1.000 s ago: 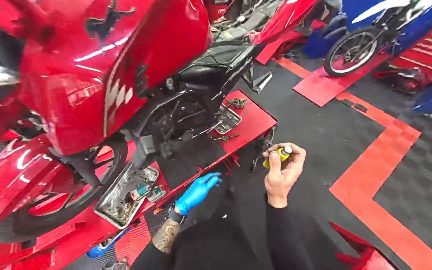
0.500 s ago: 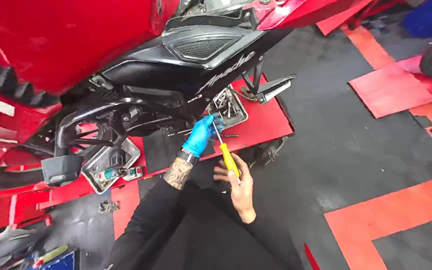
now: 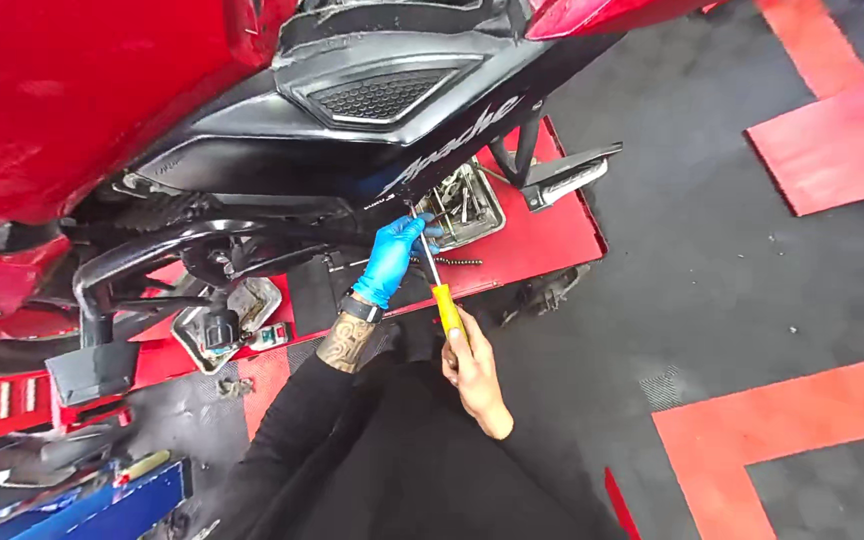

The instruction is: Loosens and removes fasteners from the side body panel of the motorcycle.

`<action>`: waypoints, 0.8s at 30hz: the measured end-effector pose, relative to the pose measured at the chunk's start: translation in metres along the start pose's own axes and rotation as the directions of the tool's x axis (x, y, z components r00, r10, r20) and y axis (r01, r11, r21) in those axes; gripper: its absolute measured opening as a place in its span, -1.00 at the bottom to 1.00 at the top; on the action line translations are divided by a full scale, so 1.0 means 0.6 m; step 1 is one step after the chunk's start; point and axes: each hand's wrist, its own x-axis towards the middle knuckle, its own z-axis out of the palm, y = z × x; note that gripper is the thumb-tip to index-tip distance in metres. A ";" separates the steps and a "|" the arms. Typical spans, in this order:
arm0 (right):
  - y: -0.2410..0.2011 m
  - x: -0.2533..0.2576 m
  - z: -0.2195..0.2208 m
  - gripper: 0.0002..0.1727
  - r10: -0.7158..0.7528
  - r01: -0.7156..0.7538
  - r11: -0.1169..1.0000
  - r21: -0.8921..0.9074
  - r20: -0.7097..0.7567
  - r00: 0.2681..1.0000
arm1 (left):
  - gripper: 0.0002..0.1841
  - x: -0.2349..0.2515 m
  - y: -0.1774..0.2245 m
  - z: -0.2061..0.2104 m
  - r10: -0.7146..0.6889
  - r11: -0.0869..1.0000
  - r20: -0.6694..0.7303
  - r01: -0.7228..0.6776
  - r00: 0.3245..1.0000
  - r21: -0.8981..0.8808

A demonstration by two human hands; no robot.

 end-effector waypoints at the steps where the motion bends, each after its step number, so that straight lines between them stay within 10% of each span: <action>1: 0.001 -0.002 0.005 -0.38 0.005 -0.005 1.000 0.009 -0.001 1.000 | -0.60 0.000 -0.001 -0.003 0.002 1.000 0.009 -0.002 1.000 0.012; 10: -0.001 0.001 0.023 -0.48 0.156 -0.265 0.752 0.604 0.227 0.961 | -0.65 0.011 0.004 -0.016 -0.017 1.000 0.011 0.016 1.000 0.024; 15: -0.014 0.052 0.004 -0.58 0.167 -0.488 0.570 0.661 0.488 0.857 | -0.48 -0.006 0.006 0.024 -0.185 0.935 -0.030 0.166 0.982 -0.313; 19: -0.051 0.069 0.015 -0.80 0.349 -0.364 0.930 0.050 0.189 0.918 | -0.43 -0.013 0.025 0.065 -0.354 0.790 -0.060 0.265 0.933 -0.552; 21: -0.053 0.075 0.019 -0.78 0.226 -0.216 0.859 -0.465 -0.034 0.973 | -0.43 -0.013 0.019 0.073 -0.326 0.768 -0.060 0.227 0.944 -0.599; 24: -0.070 0.078 0.018 -0.68 0.074 -0.129 0.643 -0.755 -0.107 0.992 | -0.44 -0.009 0.015 0.075 -0.265 0.721 -0.022 0.183 0.964 -0.668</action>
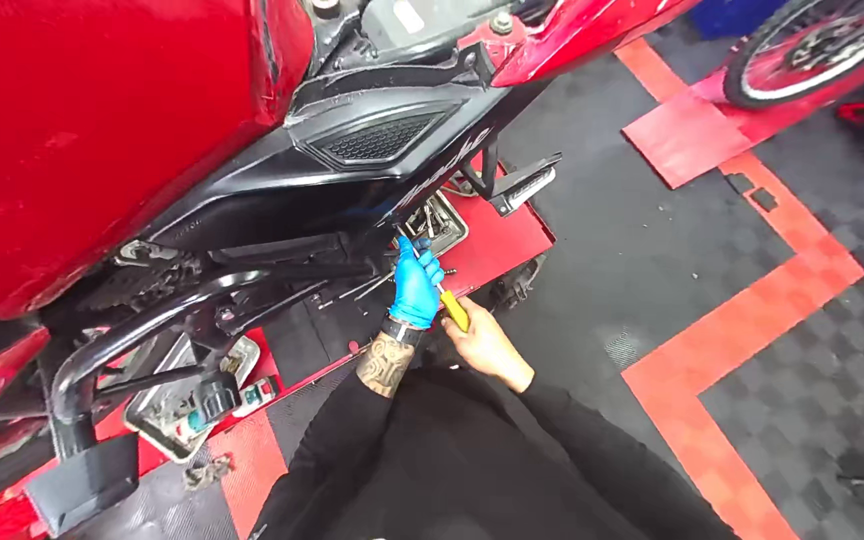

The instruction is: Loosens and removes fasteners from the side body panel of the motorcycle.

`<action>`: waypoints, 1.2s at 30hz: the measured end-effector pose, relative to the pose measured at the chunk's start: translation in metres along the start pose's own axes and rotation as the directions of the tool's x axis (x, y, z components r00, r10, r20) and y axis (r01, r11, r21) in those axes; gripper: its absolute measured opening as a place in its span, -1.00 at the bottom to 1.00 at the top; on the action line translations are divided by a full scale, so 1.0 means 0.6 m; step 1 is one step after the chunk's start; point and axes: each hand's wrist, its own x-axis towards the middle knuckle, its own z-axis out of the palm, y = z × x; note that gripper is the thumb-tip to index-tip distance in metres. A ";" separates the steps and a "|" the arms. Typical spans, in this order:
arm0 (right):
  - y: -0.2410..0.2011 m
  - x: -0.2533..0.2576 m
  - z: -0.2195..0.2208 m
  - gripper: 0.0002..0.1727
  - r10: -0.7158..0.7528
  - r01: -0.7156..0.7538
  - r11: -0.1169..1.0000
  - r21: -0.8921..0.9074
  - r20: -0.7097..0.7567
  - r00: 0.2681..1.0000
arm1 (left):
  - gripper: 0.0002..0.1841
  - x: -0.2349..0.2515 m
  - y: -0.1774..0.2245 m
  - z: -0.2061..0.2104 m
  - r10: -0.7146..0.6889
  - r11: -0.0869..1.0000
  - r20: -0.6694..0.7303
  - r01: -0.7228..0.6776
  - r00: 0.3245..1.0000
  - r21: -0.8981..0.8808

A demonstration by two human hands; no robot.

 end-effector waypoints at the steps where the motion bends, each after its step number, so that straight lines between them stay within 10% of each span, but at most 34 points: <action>1: -0.007 -0.009 0.005 -0.64 -0.007 0.003 0.997 -0.077 -0.046 0.999 | -0.44 -0.002 -0.001 -0.004 0.010 1.000 -0.006 -0.010 1.000 0.005; 6: 0.001 -0.048 0.080 -0.32 -0.267 0.060 0.892 -0.447 -0.415 0.870 | -0.67 -0.007 -0.005 -0.059 0.197 0.939 -0.041 -0.176 0.980 0.296; 9: 0.007 -0.062 0.085 -0.46 -0.095 0.168 0.978 0.124 -0.454 0.886 | -0.70 -0.003 0.014 -0.078 0.173 0.912 0.006 -0.163 0.985 0.377; 11: 0.004 -0.071 0.072 -0.53 0.118 0.046 0.595 0.803 -0.144 0.983 | -0.72 -0.001 0.023 -0.080 0.172 0.895 0.042 -0.174 0.984 0.411; 14: 0.025 -0.071 0.056 -0.33 -0.106 -0.319 -0.008 0.948 0.317 0.943 | -0.74 0.004 0.028 -0.081 0.184 0.888 0.082 -0.201 0.980 0.414; 15: 0.026 -0.071 0.056 -0.37 -0.113 -0.286 0.037 0.958 0.288 0.951 | -0.73 0.005 0.029 -0.082 0.174 0.888 0.095 -0.198 0.980 0.414; 17: 0.012 -0.076 0.063 -0.60 0.046 0.023 0.522 0.852 -0.055 0.997 | -0.69 0.004 0.034 -0.089 0.136 0.885 0.107 -0.169 0.985 0.434; 19: 0.013 -0.070 0.078 -0.63 -0.091 0.217 0.961 0.174 -0.539 0.837 | -0.66 0.002 0.040 -0.086 0.122 0.856 0.100 -0.156 0.987 0.492; 21: 0.019 -0.060 0.101 -0.59 -0.398 0.201 0.915 -0.351 -0.695 0.598 | -0.64 -0.002 0.044 -0.081 0.124 0.825 0.104 -0.160 0.987 0.542; 23: 0.017 -0.059 0.112 -0.59 -0.474 0.179 0.875 -0.450 -0.715 0.515 | -0.66 0.001 0.046 -0.074 0.110 0.824 0.117 -0.157 0.987 0.545; 26: 0.005 -0.083 0.115 -0.37 -0.083 0.250 0.957 0.145 -0.691 0.718 | -0.69 0.008 0.050 -0.076 0.063 0.829 0.144 -0.132 0.988 0.543; 28: 0.002 -0.098 0.101 -0.49 0.219 0.097 0.631 0.770 -0.297 0.929 | -0.71 0.009 0.049 -0.083 0.043 0.842 0.155 -0.119 0.987 0.526; 30: 0.006 -0.099 0.088 -0.33 0.260 -0.119 0.277 0.954 0.045 0.965 | -0.72 0.011 0.055 -0.089 0.019 0.850 0.202 -0.123 0.979 0.512; 33: 0.007 -0.102 0.100 -0.66 0.163 0.177 0.622 0.763 -0.347 0.923 | -0.67 0.012 0.060 -0.097 -0.043 0.841 0.270 -0.111 0.962 0.529; 36: 0.021 -0.089 0.129 -0.61 -0.216 0.356 0.933 0.043 -0.725 0.654 | -0.62 0.007 0.059 -0.097 -0.024 0.808 0.213 -0.106 0.977 0.579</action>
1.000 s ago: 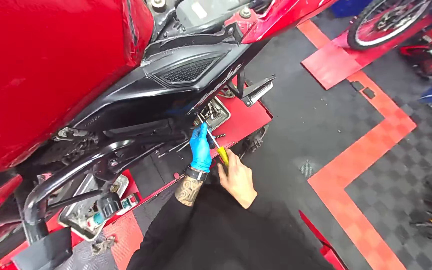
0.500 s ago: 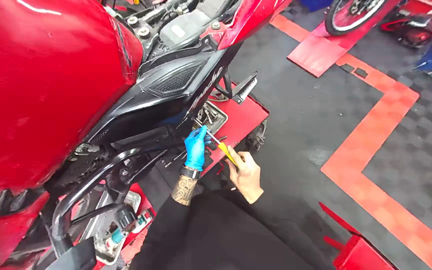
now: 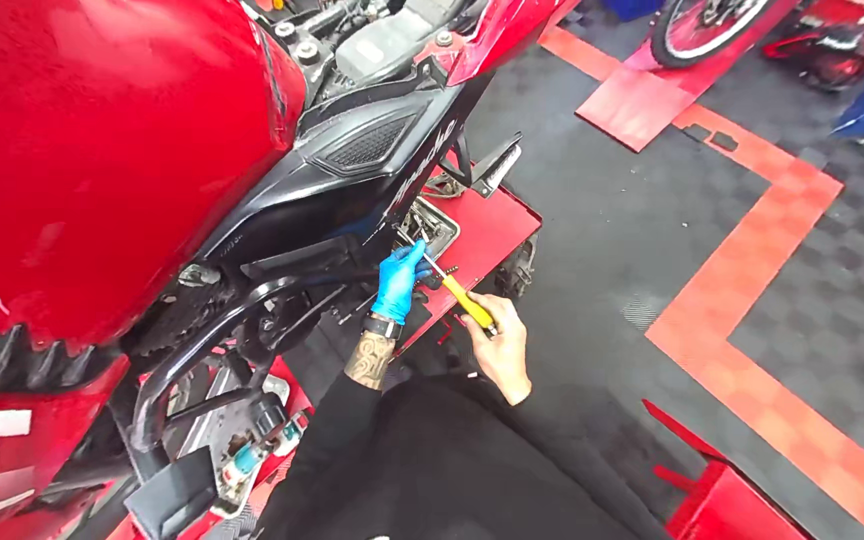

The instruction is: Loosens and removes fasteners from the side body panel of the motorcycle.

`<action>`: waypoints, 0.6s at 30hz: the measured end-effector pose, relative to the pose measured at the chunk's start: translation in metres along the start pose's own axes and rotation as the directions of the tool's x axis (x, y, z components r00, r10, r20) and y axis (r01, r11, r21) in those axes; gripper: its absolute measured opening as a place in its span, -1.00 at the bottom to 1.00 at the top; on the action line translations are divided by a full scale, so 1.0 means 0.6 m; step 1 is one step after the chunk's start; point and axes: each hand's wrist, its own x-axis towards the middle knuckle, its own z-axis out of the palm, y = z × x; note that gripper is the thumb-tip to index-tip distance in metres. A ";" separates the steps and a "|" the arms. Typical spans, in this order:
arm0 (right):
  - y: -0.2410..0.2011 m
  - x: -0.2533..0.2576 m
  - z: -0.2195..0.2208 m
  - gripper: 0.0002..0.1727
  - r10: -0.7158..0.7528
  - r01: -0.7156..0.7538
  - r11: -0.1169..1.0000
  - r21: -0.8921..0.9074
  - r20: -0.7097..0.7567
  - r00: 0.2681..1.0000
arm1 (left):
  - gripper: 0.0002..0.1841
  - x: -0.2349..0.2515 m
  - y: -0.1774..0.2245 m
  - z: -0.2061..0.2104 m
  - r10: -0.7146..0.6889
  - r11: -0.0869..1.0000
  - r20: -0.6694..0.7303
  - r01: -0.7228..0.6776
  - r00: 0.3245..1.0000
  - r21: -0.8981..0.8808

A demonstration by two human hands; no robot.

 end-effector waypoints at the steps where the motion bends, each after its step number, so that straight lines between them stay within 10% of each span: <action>1: 0.006 0.000 0.009 -0.61 -0.131 0.128 0.989 -0.077 -0.041 0.991 | -0.61 -0.001 0.000 0.002 0.001 1.000 -0.022 -0.001 1.000 0.010; 3: 0.010 -0.002 0.019 -0.58 -0.167 0.161 0.984 -0.072 -0.080 0.983 | -0.61 -0.003 0.000 0.003 0.012 1.000 -0.035 -0.012 0.999 0.003; 6: -0.008 -0.002 0.009 -0.46 0.262 -0.254 0.919 0.302 0.015 0.965 | -0.68 -0.001 0.008 0.003 0.015 0.999 0.004 -0.015 1.000 -0.038; 10: -0.017 0.017 -0.024 -0.29 0.609 -0.787 0.287 0.547 0.530 0.590 | -0.69 0.004 0.005 -0.006 0.007 0.998 0.119 0.001 0.993 -0.064; 14: -0.005 0.002 -0.012 -0.62 0.257 -0.282 0.930 0.234 0.131 0.957 | -0.64 -0.001 -0.007 0.004 -0.018 1.000 0.047 0.019 0.999 -0.019; 16: 0.016 0.000 0.005 -0.56 -0.059 0.060 0.997 -0.055 0.010 0.998 | -0.61 -0.001 -0.006 0.011 -0.020 1.000 -0.015 0.020 1.000 -0.017; 18: 0.022 -0.002 0.010 -0.51 -0.072 0.071 0.997 -0.029 -0.016 0.997 | -0.66 -0.003 -0.003 0.012 -0.012 0.999 -0.014 0.012 1.000 -0.049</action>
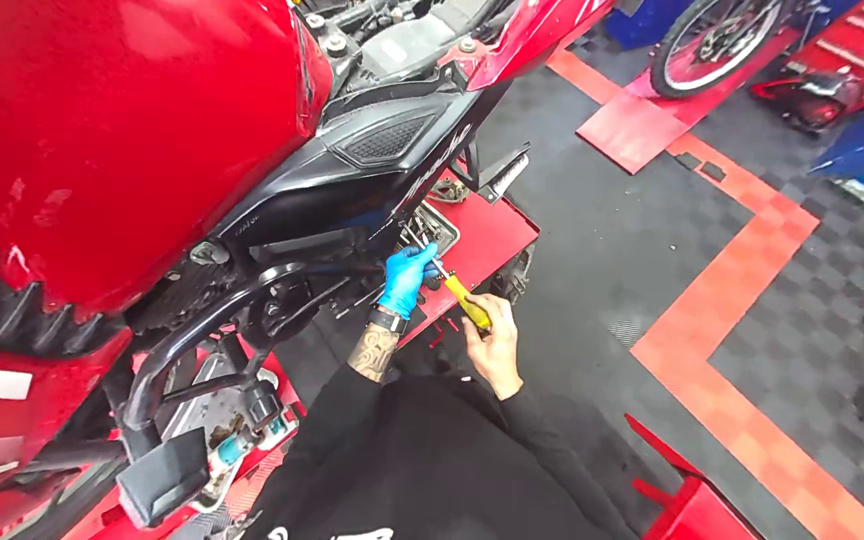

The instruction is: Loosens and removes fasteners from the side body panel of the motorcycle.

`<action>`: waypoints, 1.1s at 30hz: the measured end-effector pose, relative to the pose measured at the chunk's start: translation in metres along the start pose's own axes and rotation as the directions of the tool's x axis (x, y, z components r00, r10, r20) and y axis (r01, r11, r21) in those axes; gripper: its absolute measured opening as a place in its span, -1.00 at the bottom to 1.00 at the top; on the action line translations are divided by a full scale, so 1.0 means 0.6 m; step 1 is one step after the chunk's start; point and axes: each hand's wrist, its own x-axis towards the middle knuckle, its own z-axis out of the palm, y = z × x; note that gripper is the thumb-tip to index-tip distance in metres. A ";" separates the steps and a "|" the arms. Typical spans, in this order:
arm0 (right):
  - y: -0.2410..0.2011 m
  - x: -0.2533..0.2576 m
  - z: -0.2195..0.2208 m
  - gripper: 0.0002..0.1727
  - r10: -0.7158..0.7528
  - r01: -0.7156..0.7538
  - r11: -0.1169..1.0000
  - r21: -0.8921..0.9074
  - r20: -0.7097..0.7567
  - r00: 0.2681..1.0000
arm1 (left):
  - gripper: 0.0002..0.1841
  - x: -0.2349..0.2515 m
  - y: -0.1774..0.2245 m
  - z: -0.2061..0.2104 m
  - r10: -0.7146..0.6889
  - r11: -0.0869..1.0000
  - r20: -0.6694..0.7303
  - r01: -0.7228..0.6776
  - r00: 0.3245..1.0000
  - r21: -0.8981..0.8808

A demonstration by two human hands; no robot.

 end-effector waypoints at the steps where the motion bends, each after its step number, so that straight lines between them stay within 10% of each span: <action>1: -0.006 -0.003 -0.002 -0.43 0.112 -0.112 0.988 0.111 -0.001 0.994 | -0.68 -0.002 0.001 -0.003 0.003 1.000 0.016 -0.003 1.000 -0.010; 4: -0.027 0.003 -0.020 -0.43 0.530 -0.582 0.639 0.503 0.261 0.807 | -0.71 0.003 0.008 -0.015 0.003 0.999 0.144 0.002 0.990 -0.033; 7: -0.035 0.018 -0.036 -0.31 0.591 -0.803 0.234 0.548 0.576 0.565 | -0.65 0.010 0.000 -0.023 -0.017 0.997 0.264 0.037 0.964 -0.074; 11: -0.025 0.013 -0.023 -0.51 0.374 -0.426 0.835 0.349 0.208 0.904 | -0.62 0.008 -0.005 -0.013 -0.009 1.000 0.081 0.009 0.997 0.007; 13: -0.014 0.009 -0.014 -0.41 0.310 -0.338 0.881 0.332 0.136 0.941 | -0.62 0.004 -0.002 -0.010 0.006 1.000 0.024 -0.006 1.000 0.015; 15: -0.014 0.004 -0.015 -0.42 0.425 -0.444 0.729 0.521 0.164 0.890 | -0.67 0.003 -0.001 -0.013 0.013 1.000 0.062 -0.011 0.998 -0.020; 20: -0.021 0.017 -0.027 -0.35 0.638 -0.815 0.131 0.565 0.581 0.506 | -0.66 0.018 -0.002 -0.032 0.000 0.993 0.278 0.034 0.961 -0.116; 23: -0.031 0.006 -0.018 -0.64 0.520 -0.607 0.582 0.541 0.326 0.790 | -0.60 0.020 -0.003 -0.029 -0.001 0.998 0.163 0.011 0.987 -0.060; 26: -0.021 -0.005 -0.007 -0.50 0.252 -0.265 0.930 0.254 0.084 0.964 | -0.60 0.018 -0.002 -0.019 0.016 1.000 0.030 -0.016 0.999 -0.008; 29: -0.026 -0.009 -0.007 -0.47 0.361 -0.343 0.793 0.504 0.065 0.930 | -0.65 0.014 0.005 -0.018 -0.003 0.997 0.054 0.007 0.999 -0.075; 33: -0.040 0.009 -0.023 -0.31 0.675 -0.787 0.191 0.587 0.503 0.539 | -0.65 0.019 0.003 -0.032 -0.027 0.980 0.208 0.067 0.978 -0.189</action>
